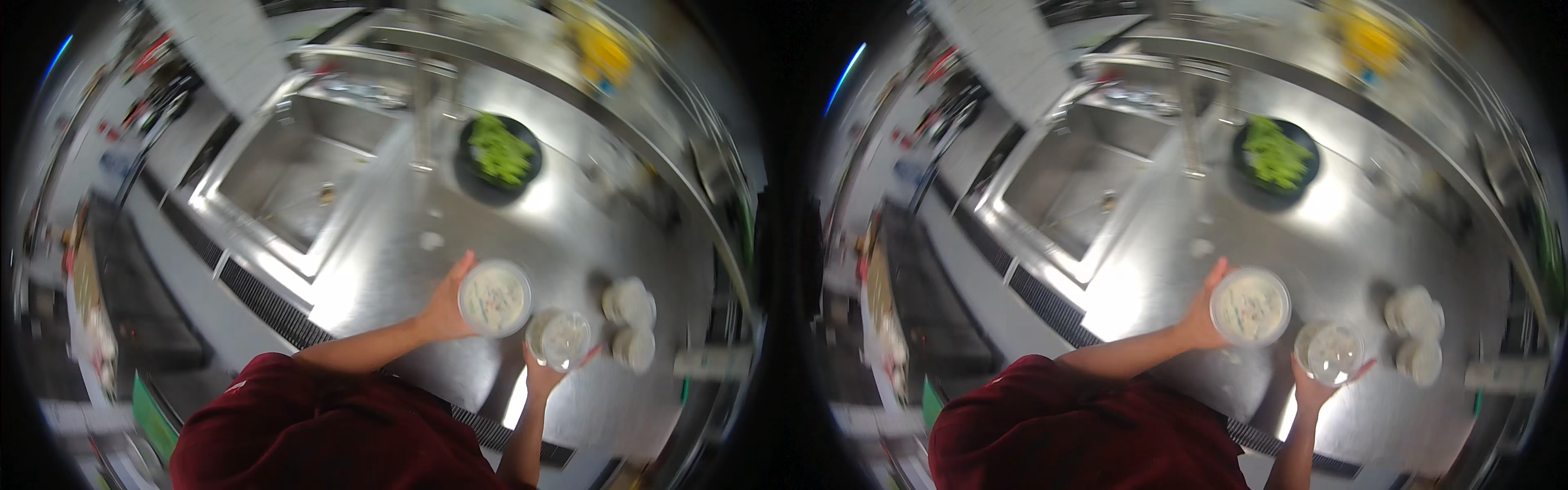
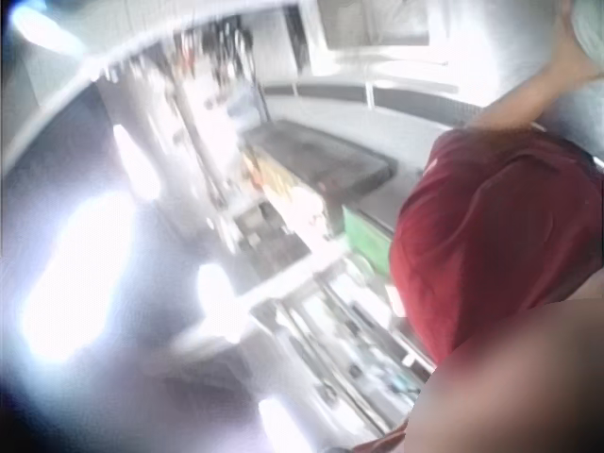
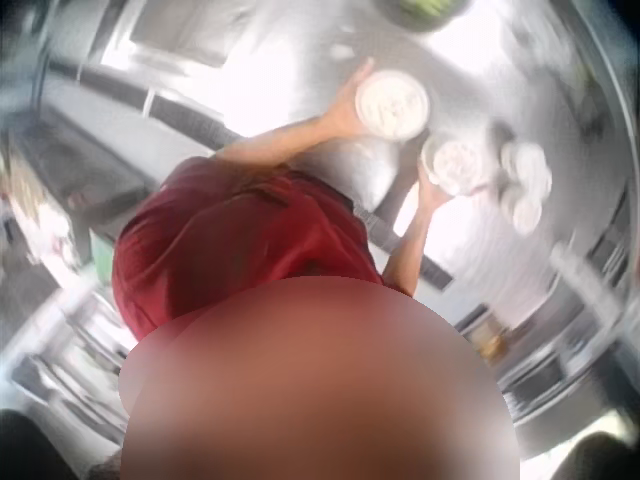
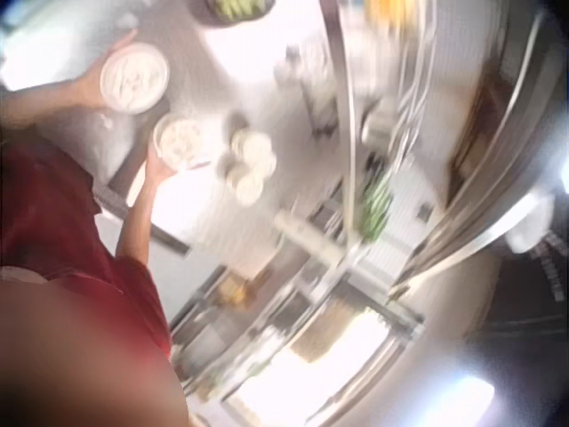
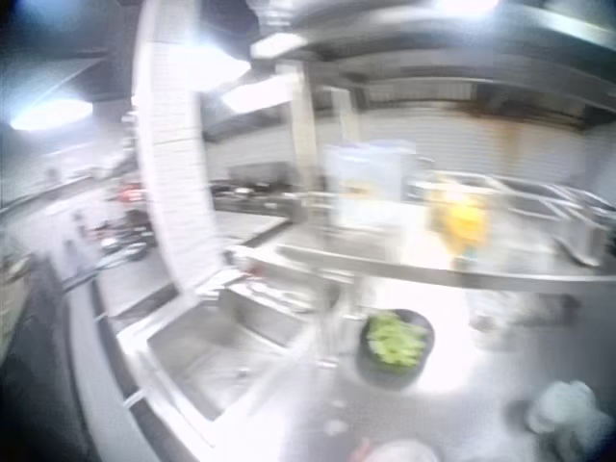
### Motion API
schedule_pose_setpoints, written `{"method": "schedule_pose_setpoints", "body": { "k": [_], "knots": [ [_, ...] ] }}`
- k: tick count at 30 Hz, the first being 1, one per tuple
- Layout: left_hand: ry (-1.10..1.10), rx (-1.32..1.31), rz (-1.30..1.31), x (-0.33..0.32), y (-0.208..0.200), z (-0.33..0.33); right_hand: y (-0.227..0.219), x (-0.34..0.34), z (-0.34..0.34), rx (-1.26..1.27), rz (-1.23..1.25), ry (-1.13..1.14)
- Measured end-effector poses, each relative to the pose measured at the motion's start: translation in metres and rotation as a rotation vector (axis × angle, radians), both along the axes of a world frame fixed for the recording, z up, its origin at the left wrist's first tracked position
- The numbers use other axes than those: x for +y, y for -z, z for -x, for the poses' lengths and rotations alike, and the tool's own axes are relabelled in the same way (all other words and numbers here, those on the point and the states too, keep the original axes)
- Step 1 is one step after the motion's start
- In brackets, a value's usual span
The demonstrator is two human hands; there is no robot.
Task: The person places small containers of white sauce into multiple open cardboard meal boxes arranged on a stainless steel counter. They then use tongs to transfer fried chicken pieces from a plate into the boxes, completing the assembly of several meal kits.
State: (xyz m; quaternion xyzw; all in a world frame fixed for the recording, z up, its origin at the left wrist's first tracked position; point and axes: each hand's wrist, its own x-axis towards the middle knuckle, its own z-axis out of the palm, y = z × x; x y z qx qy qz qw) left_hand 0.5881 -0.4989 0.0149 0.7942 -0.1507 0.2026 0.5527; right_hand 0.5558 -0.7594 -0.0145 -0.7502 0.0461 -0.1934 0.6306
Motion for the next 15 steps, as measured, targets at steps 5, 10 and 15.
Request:
{"method": "schedule_pose_setpoints", "body": {
  "k": [5, 10, 15],
  "knots": [
    [-0.272, 0.065, 0.082, 0.125, 0.014, 0.095, -0.01, 0.101, 0.007, -0.063, 0.096, -0.283],
    [-0.547, 0.052, 0.113, 0.25, -0.004, 0.216, -0.012, 0.242, 0.021, -0.105, 0.103, -0.515],
    [-0.835, 0.109, 0.033, 0.365, -0.014, 0.336, 0.002, 0.394, 0.044, -0.173, 0.187, -0.75]
  ]
}}
